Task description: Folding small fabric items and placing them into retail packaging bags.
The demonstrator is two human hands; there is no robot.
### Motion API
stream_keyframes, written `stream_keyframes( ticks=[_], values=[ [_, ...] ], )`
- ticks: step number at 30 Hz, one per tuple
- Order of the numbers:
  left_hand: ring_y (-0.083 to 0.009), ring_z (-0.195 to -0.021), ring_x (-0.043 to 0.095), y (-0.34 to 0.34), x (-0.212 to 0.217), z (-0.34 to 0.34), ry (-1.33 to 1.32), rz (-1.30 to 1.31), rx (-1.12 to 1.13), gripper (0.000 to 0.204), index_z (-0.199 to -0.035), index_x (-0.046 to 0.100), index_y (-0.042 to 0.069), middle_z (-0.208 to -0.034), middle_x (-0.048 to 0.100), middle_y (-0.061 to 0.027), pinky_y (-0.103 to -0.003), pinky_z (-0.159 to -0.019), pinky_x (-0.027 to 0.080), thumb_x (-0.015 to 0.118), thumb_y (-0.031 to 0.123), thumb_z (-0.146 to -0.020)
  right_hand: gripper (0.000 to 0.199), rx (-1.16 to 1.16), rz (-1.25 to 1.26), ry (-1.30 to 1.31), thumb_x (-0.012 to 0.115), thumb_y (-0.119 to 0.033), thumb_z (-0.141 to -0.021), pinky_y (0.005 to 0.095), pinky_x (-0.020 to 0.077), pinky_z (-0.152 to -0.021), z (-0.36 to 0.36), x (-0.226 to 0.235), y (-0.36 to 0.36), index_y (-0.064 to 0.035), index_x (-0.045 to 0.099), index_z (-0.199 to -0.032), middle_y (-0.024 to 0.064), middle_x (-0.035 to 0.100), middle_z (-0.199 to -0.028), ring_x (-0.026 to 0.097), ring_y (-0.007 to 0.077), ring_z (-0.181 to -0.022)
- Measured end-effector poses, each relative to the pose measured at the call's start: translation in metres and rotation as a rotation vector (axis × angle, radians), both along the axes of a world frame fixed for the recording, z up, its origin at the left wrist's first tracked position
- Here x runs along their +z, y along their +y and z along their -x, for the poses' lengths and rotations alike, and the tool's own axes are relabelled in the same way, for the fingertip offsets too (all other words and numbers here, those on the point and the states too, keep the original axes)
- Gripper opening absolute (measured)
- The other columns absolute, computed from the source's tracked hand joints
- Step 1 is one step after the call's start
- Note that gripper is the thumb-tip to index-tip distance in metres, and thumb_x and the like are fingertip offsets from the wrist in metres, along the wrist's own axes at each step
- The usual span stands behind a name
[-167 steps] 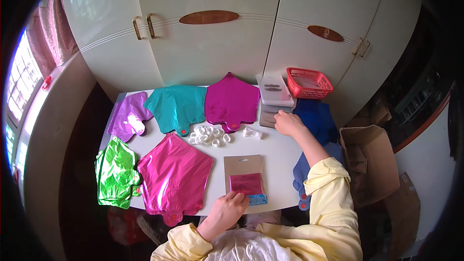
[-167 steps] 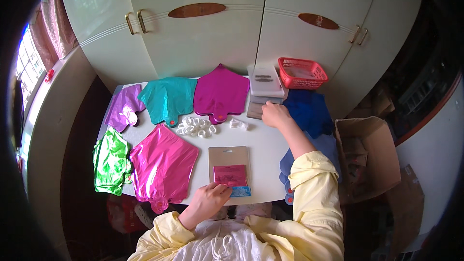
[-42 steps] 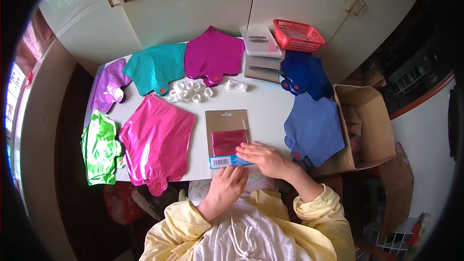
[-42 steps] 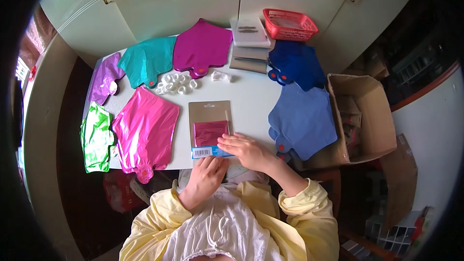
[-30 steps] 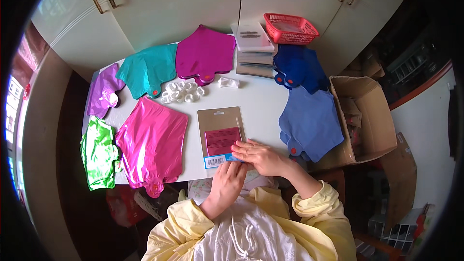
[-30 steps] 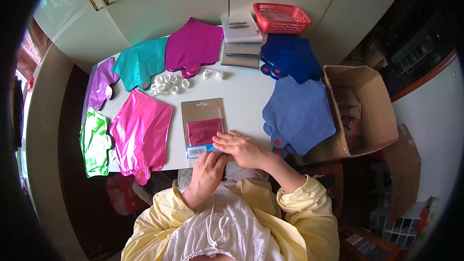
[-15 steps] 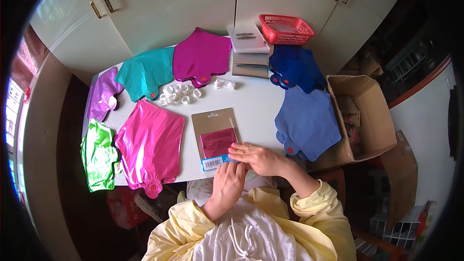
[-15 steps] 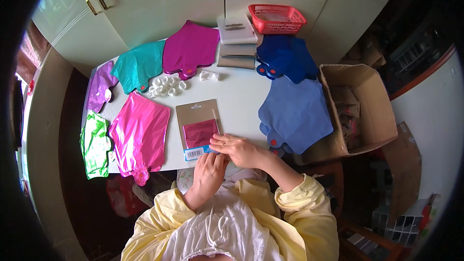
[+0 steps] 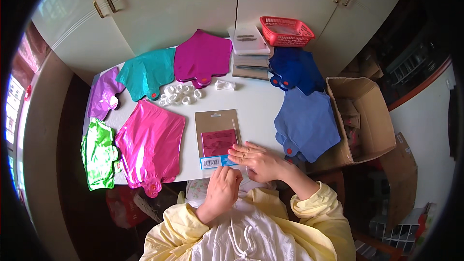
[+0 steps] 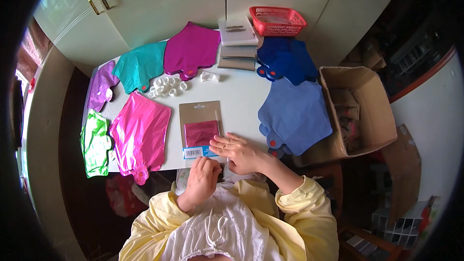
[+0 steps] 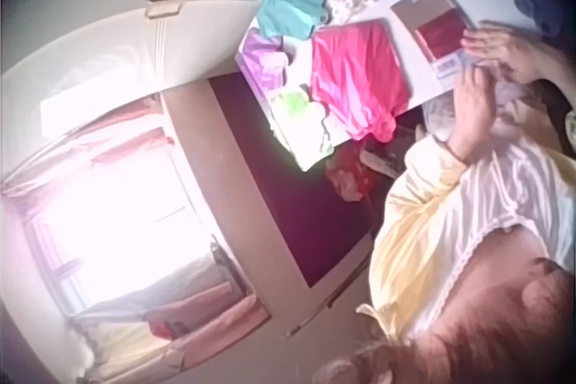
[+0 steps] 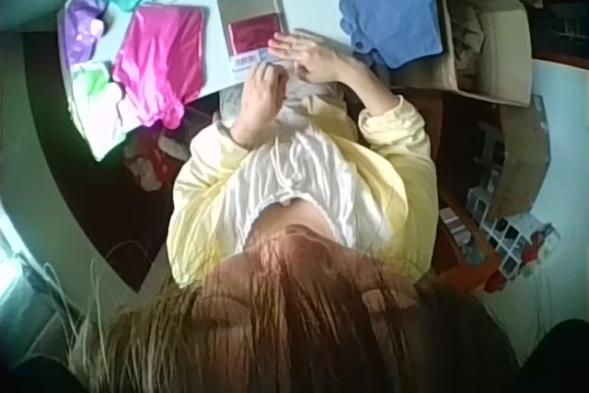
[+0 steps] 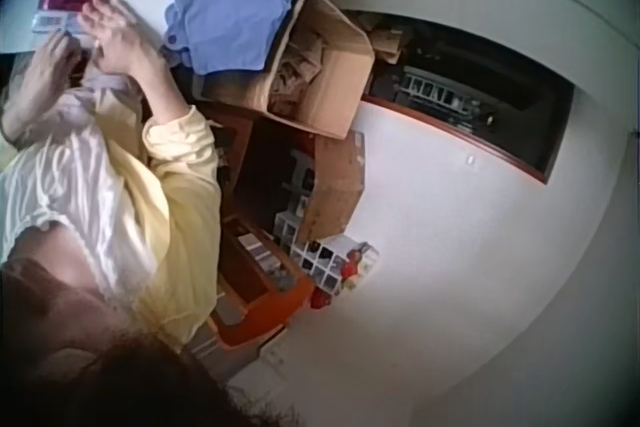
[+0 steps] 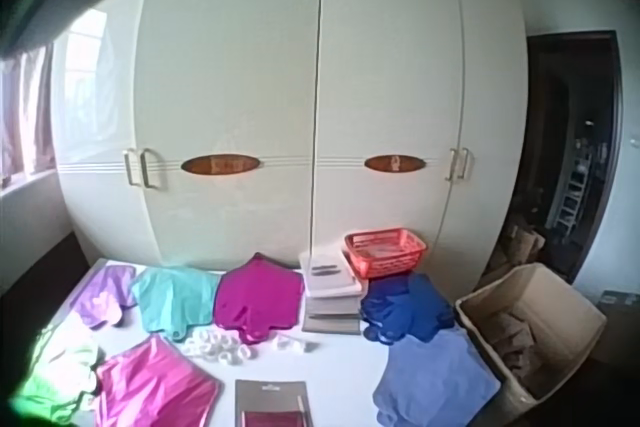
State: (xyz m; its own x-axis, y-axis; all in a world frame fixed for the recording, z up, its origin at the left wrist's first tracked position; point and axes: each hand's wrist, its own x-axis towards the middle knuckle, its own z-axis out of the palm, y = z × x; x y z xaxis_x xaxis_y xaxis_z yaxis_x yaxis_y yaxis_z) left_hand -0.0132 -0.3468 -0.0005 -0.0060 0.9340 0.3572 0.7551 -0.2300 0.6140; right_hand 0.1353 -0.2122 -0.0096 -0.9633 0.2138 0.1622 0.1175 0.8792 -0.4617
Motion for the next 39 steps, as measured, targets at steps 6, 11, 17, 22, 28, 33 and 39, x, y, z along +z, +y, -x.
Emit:
stream_keyframes(
  ticks=[6,11,17,22,28,33,39],
  values=[
    [-0.0240,-0.080,0.052,0.006,0.005,0.007,0.201,-0.054,0.046,0.016,-0.089,0.061,0.009,-0.084,0.055,-0.0034,-0.036,-0.070,0.038,0.068,0.009,-0.075,0.087,-0.005,0.062,-0.038,0.060,-0.005,-0.066,0.0438,0.0260,-0.113,-0.002,0.009,0.001,-0.0040,0.025,-0.145,0.0127,0.037,-0.145,0.035,0.0218,-0.135],
    [-0.0190,-0.082,0.051,0.015,-0.011,-0.003,0.285,-0.151,0.023,0.015,-0.089,0.060,0.011,-0.088,0.055,-0.0007,-0.032,-0.070,0.037,0.060,0.011,-0.075,0.090,-0.001,0.035,-0.044,0.060,-0.005,-0.065,0.0442,0.0262,-0.113,-0.002,0.006,0.001,-0.0036,0.021,-0.146,0.0137,0.036,-0.146,0.035,0.0227,-0.135],
    [-0.0206,-0.085,0.052,0.014,-0.017,-0.008,0.302,-0.057,-0.024,0.018,-0.091,0.059,0.008,-0.092,0.055,-0.0040,-0.034,-0.072,0.039,0.058,0.008,-0.073,0.088,-0.011,0.039,-0.056,0.061,-0.005,-0.065,0.0433,0.0254,-0.113,-0.002,0.007,0.001,-0.0021,0.025,-0.145,0.0153,0.037,-0.145,0.038,0.0224,-0.133],
    [-0.0229,-0.089,0.055,0.010,-0.021,-0.003,0.106,-0.136,-0.053,0.018,-0.091,0.057,0.006,-0.095,0.057,-0.0060,-0.036,-0.075,0.041,0.059,0.003,-0.072,0.085,-0.021,-0.005,-0.056,0.061,-0.006,-0.066,0.0434,0.0267,-0.112,-0.001,0.003,-0.001,-0.0025,0.027,-0.144,0.0153,0.040,-0.142,0.040,0.0207,-0.132],
    [-0.0205,-0.084,0.061,-0.019,-0.008,0.031,-0.387,-0.177,0.005,0.011,-0.093,0.049,0.004,-0.086,0.060,-0.0087,-0.037,-0.079,0.045,0.052,-0.003,-0.085,0.082,-0.057,-0.023,-0.043,0.071,-0.019,-0.073,0.0439,0.0288,-0.111,0.001,-0.001,-0.004,-0.0069,0.031,-0.143,0.0109,0.047,-0.138,0.042,0.0194,-0.130],
    [-0.0078,-0.056,0.038,-0.059,0.003,0.074,-0.656,-0.161,0.304,0.004,-0.100,0.040,0.004,-0.071,0.042,-0.0003,-0.021,-0.055,0.037,0.037,0.003,-0.097,0.075,-0.033,-0.086,0.020,0.075,-0.020,-0.072,0.0446,0.0308,-0.110,-0.002,-0.005,-0.003,-0.0113,0.041,-0.138,0.0049,0.047,-0.139,0.043,0.0177,-0.129],
    [-0.0214,-0.075,0.058,-0.043,0.035,0.097,0.314,0.014,-0.017,0.038,-0.103,0.061,0.010,-0.093,0.060,-0.0046,-0.033,-0.058,0.049,0.075,0.025,-0.071,0.052,-0.014,-0.044,0.071,0.073,-0.018,-0.076,0.0443,0.0323,-0.109,-0.001,-0.007,-0.003,-0.0112,0.051,-0.123,0.0024,0.046,-0.139,0.042,0.0188,-0.130]
  ],
)
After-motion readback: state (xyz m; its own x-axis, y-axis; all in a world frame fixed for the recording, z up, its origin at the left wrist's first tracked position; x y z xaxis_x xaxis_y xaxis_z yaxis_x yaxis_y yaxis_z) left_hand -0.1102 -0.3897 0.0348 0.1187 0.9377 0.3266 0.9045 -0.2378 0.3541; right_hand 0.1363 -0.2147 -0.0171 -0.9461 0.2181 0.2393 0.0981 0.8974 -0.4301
